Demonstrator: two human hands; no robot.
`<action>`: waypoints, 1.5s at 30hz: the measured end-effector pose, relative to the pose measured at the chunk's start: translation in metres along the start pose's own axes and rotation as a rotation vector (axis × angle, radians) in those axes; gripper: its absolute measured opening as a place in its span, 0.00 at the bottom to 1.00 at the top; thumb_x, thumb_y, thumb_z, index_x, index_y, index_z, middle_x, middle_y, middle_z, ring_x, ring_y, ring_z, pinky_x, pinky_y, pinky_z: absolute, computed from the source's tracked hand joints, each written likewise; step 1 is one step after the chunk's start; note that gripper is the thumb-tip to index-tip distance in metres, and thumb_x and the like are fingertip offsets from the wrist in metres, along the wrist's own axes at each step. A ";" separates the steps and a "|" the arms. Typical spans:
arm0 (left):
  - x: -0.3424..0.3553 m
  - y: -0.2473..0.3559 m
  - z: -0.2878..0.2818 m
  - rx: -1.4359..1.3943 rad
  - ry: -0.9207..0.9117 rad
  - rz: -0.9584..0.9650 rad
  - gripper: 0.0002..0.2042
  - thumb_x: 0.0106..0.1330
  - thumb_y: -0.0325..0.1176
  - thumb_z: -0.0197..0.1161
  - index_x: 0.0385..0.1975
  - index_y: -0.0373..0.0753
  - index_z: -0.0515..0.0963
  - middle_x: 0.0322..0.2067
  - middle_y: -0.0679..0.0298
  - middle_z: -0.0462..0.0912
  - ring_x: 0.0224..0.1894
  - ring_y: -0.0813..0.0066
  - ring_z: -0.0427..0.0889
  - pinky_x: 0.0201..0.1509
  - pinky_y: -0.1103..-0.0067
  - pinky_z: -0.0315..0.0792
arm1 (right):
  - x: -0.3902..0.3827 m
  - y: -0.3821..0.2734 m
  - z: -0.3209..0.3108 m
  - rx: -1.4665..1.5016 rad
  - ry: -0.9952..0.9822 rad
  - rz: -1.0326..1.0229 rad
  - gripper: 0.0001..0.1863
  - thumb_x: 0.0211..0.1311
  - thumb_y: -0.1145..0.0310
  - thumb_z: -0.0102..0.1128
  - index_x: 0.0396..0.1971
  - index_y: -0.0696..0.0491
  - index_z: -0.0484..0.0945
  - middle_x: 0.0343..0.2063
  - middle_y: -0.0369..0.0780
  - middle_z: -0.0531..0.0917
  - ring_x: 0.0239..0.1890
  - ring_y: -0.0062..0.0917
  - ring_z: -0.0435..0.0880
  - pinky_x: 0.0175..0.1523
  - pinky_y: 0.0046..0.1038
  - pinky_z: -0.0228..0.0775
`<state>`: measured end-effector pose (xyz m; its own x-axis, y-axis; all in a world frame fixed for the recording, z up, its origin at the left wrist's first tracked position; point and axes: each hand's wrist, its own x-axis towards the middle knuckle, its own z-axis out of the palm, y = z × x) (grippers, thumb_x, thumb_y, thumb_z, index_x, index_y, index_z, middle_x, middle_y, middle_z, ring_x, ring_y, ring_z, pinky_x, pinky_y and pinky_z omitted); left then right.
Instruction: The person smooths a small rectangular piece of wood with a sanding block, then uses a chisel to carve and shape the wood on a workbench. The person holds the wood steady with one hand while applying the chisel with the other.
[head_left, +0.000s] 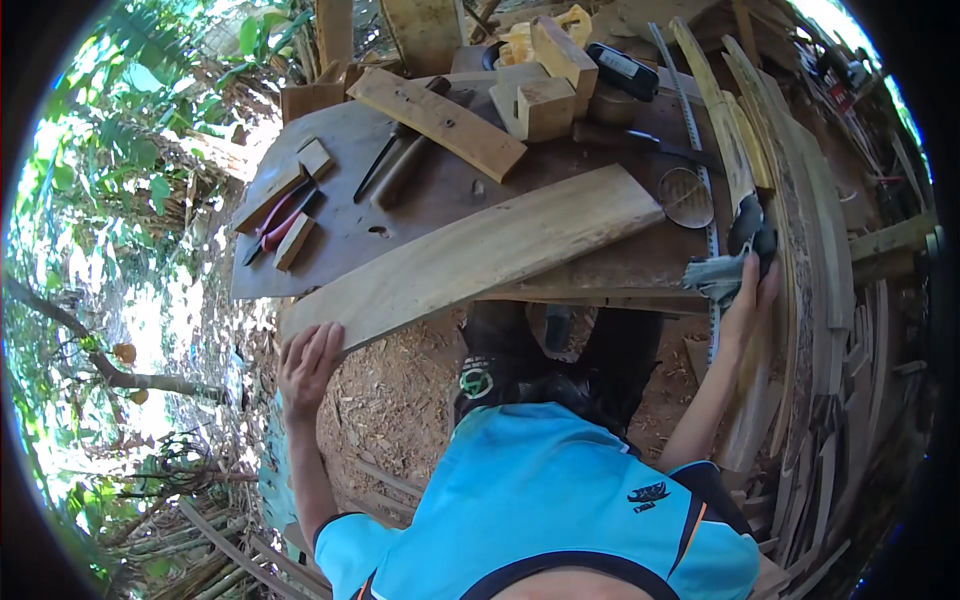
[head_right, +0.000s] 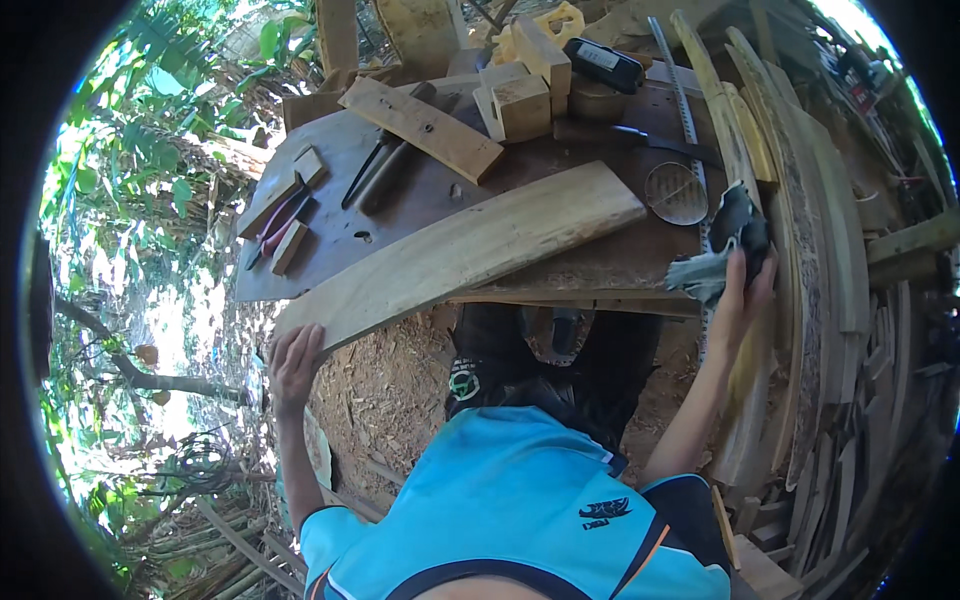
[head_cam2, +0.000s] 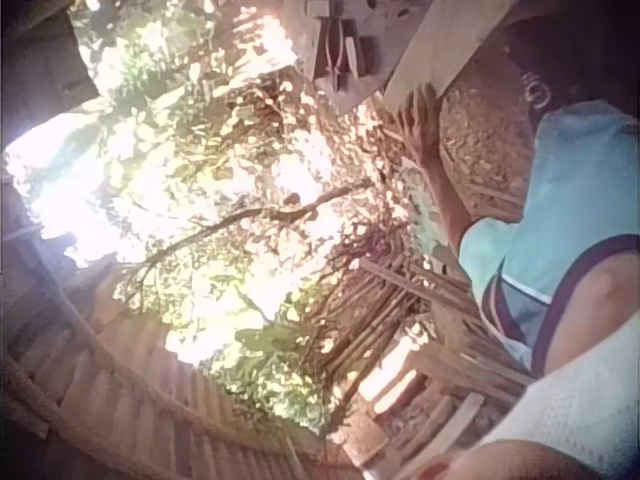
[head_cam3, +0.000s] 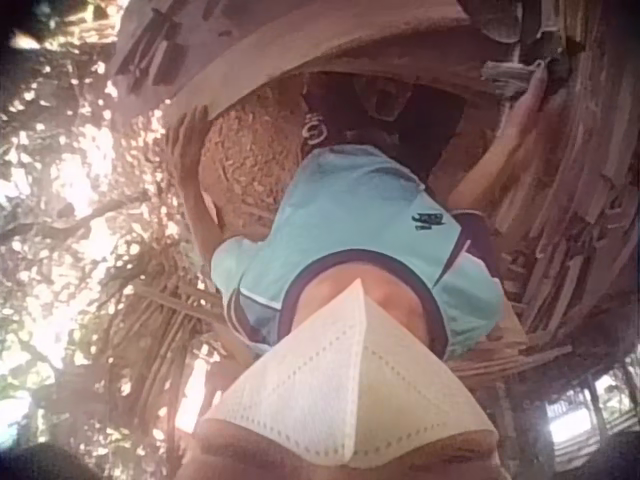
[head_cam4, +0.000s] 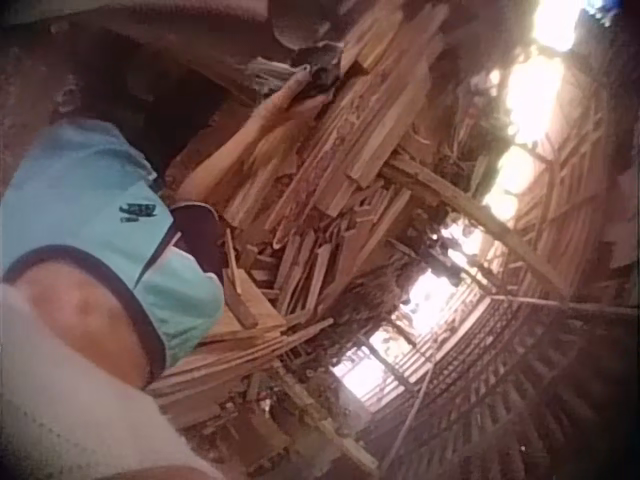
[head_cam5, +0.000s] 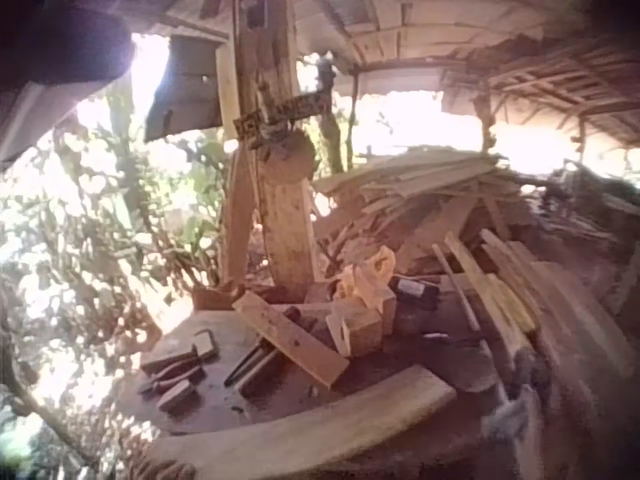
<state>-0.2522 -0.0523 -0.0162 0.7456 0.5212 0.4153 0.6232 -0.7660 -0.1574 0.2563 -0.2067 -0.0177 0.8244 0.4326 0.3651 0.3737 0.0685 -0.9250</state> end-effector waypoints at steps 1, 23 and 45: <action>-0.001 -0.003 -0.004 -0.013 -0.013 0.011 0.20 0.45 0.27 0.65 0.43 0.38 0.77 0.43 0.68 0.77 0.44 0.70 0.75 0.46 0.74 0.70 | 0.004 -0.006 0.002 -0.054 0.050 0.062 0.25 0.59 0.57 0.56 0.49 0.61 0.68 0.45 0.42 0.73 0.45 0.25 0.72 0.51 0.25 0.61; 0.065 0.022 0.087 -0.263 0.141 -0.007 0.24 0.41 0.33 0.64 0.45 0.47 0.77 0.45 0.68 0.75 0.46 0.69 0.72 0.49 0.71 0.66 | -0.045 0.000 0.165 -0.883 -0.524 -0.475 0.24 0.58 0.61 0.51 0.52 0.58 0.68 0.54 0.49 0.69 0.59 0.40 0.65 0.67 0.40 0.46; 0.039 -0.011 0.119 -0.408 0.272 -0.675 0.27 0.69 0.46 0.26 0.54 0.39 0.70 0.52 0.64 0.74 0.60 0.67 0.61 0.64 0.73 0.41 | -0.104 -0.034 0.213 -0.600 -0.741 -0.558 0.19 0.54 0.72 0.48 0.48 0.57 0.70 0.48 0.49 0.71 0.51 0.43 0.69 0.55 0.39 0.63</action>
<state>-0.2021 0.0209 -0.1050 0.1268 0.8482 0.5142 0.7419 -0.4252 0.5185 0.0673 -0.0623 -0.0464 0.0914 0.9220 0.3764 0.9249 0.0615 -0.3753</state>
